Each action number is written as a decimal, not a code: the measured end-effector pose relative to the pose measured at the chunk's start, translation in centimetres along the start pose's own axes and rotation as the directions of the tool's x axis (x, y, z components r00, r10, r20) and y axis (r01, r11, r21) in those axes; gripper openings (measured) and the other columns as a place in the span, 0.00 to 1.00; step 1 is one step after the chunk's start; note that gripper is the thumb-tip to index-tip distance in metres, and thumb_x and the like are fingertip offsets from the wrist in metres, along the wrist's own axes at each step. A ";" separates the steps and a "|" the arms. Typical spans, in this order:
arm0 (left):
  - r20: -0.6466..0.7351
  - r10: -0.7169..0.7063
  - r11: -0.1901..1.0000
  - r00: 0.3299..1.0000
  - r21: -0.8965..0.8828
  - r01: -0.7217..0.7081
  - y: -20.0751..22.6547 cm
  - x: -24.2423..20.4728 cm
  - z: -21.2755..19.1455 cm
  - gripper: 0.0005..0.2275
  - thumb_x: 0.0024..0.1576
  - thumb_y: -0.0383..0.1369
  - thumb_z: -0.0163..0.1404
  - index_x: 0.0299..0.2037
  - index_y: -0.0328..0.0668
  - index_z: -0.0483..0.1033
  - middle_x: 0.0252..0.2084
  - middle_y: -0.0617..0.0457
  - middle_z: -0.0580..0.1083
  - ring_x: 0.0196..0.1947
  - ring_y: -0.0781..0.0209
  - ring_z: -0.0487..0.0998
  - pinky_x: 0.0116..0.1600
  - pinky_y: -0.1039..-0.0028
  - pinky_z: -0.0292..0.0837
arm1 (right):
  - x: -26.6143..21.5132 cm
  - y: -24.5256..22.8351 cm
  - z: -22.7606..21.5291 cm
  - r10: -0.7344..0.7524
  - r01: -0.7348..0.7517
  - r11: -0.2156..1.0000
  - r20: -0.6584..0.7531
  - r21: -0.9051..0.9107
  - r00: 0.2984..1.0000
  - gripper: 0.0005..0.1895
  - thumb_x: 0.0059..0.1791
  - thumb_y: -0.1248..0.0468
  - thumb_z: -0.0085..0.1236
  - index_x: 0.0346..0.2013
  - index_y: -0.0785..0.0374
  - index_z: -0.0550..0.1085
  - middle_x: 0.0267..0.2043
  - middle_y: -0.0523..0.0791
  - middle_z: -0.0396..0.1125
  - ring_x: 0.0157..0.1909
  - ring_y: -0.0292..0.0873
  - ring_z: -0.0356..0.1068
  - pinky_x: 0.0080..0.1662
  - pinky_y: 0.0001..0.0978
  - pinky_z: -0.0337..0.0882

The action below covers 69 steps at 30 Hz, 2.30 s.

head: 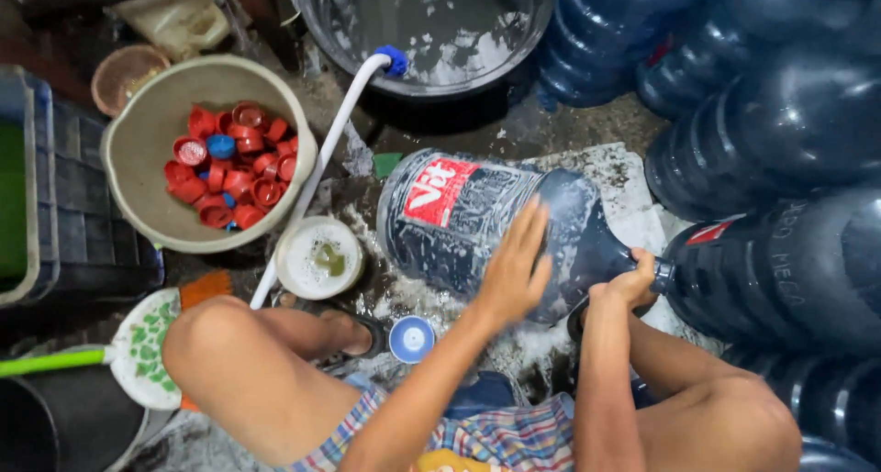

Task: The person scrubs the exterior of a large blue water jug with soapy hands, then rinses it using water from a nearby basin. They pour water into the jug with a blue scoop and shake it to rinse the interior, repeating the rinse cycle.

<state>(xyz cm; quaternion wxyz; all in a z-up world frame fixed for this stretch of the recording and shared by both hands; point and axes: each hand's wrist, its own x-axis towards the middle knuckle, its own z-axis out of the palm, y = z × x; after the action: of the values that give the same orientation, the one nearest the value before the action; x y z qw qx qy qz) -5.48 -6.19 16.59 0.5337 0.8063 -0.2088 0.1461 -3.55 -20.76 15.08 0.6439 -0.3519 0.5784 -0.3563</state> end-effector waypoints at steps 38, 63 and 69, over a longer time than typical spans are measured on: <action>-0.175 -0.305 0.949 0.936 -0.145 0.281 -0.9 2.3 -4.1 0.28 0.52 0.31 0.48 0.65 0.45 0.56 0.60 0.34 0.58 0.61 0.34 0.59 0.62 0.53 0.54 | -2.1 -3.6 4.2 -0.659 0.671 0.694 0.606 0.262 0.445 0.09 0.29 0.72 0.58 0.23 0.65 0.71 0.24 0.46 0.64 0.32 0.37 0.63 0.41 0.23 0.63; -0.070 -0.821 0.519 0.566 -0.504 0.690 2.2 -5.3 -0.5 0.28 0.61 0.39 0.34 0.69 0.54 0.34 0.68 0.41 0.38 0.69 0.40 0.38 0.68 0.51 0.34 | -8.5 -0.7 7.0 -0.628 0.833 0.530 0.734 0.161 0.258 0.16 0.28 0.71 0.65 0.27 0.60 0.72 0.26 0.45 0.70 0.32 0.42 0.72 0.40 0.30 0.69; -0.163 -0.746 0.647 0.646 -0.410 0.643 -1.8 1.9 -6.4 0.27 0.59 0.34 0.37 0.69 0.45 0.42 0.67 0.32 0.47 0.68 0.37 0.47 0.68 0.55 0.41 | -3.2 -2.7 7.4 -0.297 0.693 0.627 0.932 0.355 -0.208 0.20 0.30 0.68 0.68 0.34 0.65 0.74 0.36 0.50 0.71 0.43 0.46 0.72 0.49 0.38 0.68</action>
<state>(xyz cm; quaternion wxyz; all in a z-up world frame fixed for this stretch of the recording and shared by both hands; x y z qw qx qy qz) -2.99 -0.05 18.48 0.6958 0.6925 0.1898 0.0194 3.47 -19.03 19.66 0.5804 -0.7819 -0.1631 -0.1587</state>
